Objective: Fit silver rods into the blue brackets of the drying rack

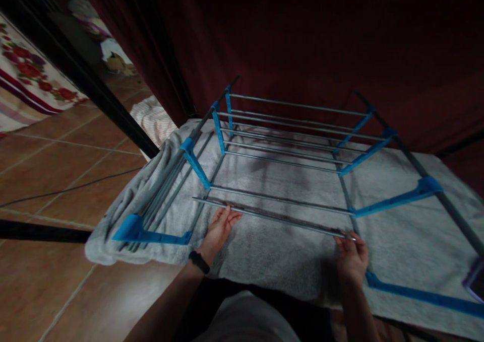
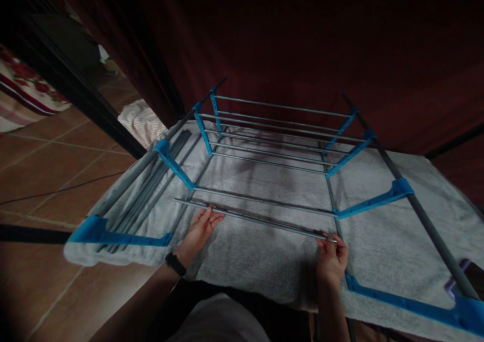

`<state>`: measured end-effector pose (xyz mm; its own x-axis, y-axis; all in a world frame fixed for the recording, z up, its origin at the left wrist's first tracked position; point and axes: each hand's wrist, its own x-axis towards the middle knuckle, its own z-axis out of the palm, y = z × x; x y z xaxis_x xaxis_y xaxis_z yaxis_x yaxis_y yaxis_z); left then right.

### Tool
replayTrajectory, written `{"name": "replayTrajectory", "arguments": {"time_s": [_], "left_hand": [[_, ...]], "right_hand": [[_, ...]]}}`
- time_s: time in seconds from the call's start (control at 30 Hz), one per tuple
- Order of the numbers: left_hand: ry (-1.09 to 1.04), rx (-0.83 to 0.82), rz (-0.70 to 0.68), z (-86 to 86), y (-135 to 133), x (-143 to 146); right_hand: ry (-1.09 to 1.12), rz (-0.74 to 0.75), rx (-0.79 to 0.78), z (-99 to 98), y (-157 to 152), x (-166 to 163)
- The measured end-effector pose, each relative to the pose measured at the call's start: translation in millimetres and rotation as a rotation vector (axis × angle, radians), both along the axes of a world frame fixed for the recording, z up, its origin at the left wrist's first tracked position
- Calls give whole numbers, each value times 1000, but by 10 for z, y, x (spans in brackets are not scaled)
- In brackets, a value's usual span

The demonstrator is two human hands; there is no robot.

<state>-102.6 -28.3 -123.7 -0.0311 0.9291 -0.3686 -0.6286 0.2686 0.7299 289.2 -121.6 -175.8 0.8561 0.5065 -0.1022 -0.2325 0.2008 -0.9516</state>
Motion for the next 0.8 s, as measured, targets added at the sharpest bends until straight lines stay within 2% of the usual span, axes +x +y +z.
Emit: {"name": "replayTrajectory", "arguments": {"time_s": [0.2, 0.8], "left_hand": [[-24, 13, -13, -10, 10, -11], [-26, 55, -43, -9, -2, -20]], "right_hand": [[27, -13, 43, 3, 0, -13], [-5, 42, 11, 87, -11, -70]]}}
